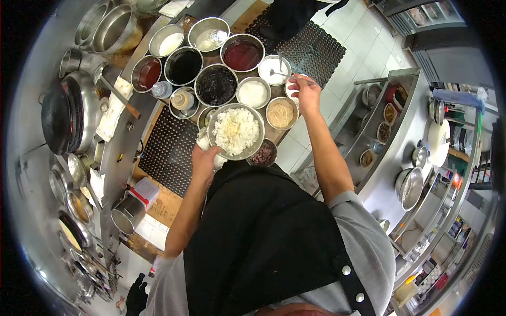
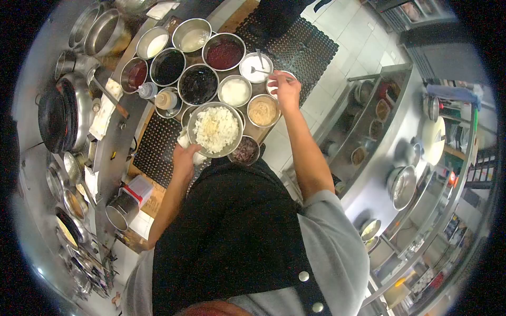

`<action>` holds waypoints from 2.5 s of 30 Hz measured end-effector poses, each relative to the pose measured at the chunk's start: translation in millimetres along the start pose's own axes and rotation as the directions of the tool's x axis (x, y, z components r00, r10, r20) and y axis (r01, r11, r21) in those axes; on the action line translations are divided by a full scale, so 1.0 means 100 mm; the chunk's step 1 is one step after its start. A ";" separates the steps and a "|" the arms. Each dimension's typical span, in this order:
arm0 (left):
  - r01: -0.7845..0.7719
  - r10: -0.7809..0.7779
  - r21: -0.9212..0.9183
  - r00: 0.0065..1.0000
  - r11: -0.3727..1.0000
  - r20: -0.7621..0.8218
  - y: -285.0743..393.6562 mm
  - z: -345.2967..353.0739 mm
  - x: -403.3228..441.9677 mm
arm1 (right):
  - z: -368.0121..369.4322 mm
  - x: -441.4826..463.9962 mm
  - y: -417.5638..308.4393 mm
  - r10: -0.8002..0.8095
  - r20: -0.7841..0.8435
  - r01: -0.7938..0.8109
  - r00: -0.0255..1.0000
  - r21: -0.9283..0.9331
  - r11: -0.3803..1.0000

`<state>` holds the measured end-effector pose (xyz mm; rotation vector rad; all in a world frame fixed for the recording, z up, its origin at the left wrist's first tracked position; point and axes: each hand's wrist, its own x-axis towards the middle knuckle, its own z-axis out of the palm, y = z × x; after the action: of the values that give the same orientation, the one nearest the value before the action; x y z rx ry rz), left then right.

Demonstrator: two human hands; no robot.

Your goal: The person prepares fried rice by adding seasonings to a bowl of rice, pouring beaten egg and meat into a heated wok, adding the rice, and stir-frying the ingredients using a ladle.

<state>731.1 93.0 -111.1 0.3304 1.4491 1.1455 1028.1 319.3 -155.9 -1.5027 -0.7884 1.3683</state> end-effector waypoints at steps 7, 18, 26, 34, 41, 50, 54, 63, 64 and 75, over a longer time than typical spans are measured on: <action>-0.008 0.015 -0.082 0.996 0.997 0.092 0.02 0.33 0.32 | -0.40 -0.57 -0.46 -0.008 0.021 0.005 1.000 0.127 0.992; -0.064 0.076 -0.113 0.991 0.992 0.113 -0.10 0.61 0.40 | -0.54 -0.93 -0.79 -0.010 0.126 -0.034 0.992 0.344 0.938; 0.100 -0.106 -0.104 0.993 0.990 -0.051 -0.32 -0.40 -0.45 | -0.01 -0.85 -0.19 -0.193 0.282 0.273 0.940 -0.281 0.920; -0.029 0.003 -0.156 0.986 0.987 -0.169 -0.49 -0.69 -0.67 | 0.49 -0.48 0.37 -0.173 0.321 0.315 0.931 -0.467 0.826; -0.090 0.051 -0.183 0.977 0.979 -0.209 -0.49 -0.65 -0.77 | 0.40 -0.52 0.32 -0.069 0.330 0.166 0.941 -0.276 0.947; -0.156 0.144 -0.197 0.987 0.968 -0.072 -0.33 -0.39 -0.48 | -0.04 -1.17 -0.35 -0.023 0.217 0.029 0.976 -0.023 0.999; -0.120 0.131 -0.183 0.990 0.976 0.049 -0.33 -0.32 -0.06 | -0.10 -1.52 -0.56 -0.169 0.178 0.195 0.969 -0.146 0.970; -0.033 0.024 0.026 0.957 0.999 0.291 0.18 -0.58 0.10 | -0.48 -1.69 0.28 -0.345 -0.249 -0.031 0.905 -0.848 0.529; -0.017 0.001 0.049 0.950 0.999 0.313 0.22 -0.65 0.08 | -0.61 -1.93 0.36 -0.281 -0.289 -0.035 0.915 -0.752 0.659; -0.081 -0.263 0.413 0.657 0.907 0.706 -0.25 -0.64 -0.34 | -0.38 -5.36 3.55 0.602 0.056 -0.423 0.796 -0.659 0.622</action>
<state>694.0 26.8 -122.6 0.9084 0.9075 0.4695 927.8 -304.4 -279.7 -2.2211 -1.1069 1.8999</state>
